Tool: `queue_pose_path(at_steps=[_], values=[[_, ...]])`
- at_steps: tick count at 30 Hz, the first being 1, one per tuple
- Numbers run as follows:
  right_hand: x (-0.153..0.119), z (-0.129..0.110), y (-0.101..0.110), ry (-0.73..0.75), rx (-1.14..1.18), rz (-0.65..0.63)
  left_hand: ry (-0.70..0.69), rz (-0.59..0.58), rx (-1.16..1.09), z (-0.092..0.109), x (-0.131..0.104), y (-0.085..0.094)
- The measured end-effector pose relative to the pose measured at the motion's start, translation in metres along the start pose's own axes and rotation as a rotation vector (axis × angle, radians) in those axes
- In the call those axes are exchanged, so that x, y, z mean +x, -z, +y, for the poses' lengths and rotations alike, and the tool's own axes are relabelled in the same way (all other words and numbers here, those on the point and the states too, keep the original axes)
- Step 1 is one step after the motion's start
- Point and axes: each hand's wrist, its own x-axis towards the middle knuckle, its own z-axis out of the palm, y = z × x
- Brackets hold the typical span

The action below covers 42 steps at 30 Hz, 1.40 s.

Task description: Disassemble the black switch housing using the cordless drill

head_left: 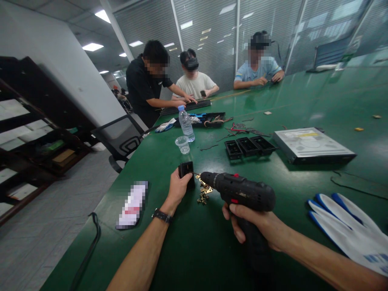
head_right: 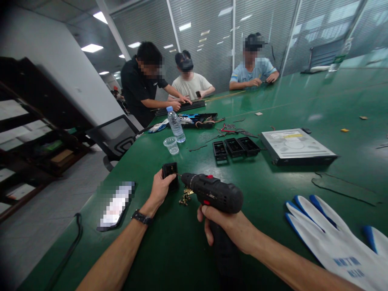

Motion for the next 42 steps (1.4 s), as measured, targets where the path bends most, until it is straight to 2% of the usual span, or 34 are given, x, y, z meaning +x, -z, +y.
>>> queue_pose_path(at_steps=[9,28,42], values=[[0.000,0.001,0.001,-0.007,-0.023,0.007,-0.009,0.007,0.018,0.006,-0.001,-0.001],[0.000,0.004,0.001,-0.011,-0.017,0.026,-0.005,0.018,-0.010,0.005,-0.001,-0.001],[-0.001,-0.001,0.001,-0.020,-0.023,0.025,-0.006,-0.003,0.020,-0.004,0.002,0.001]])
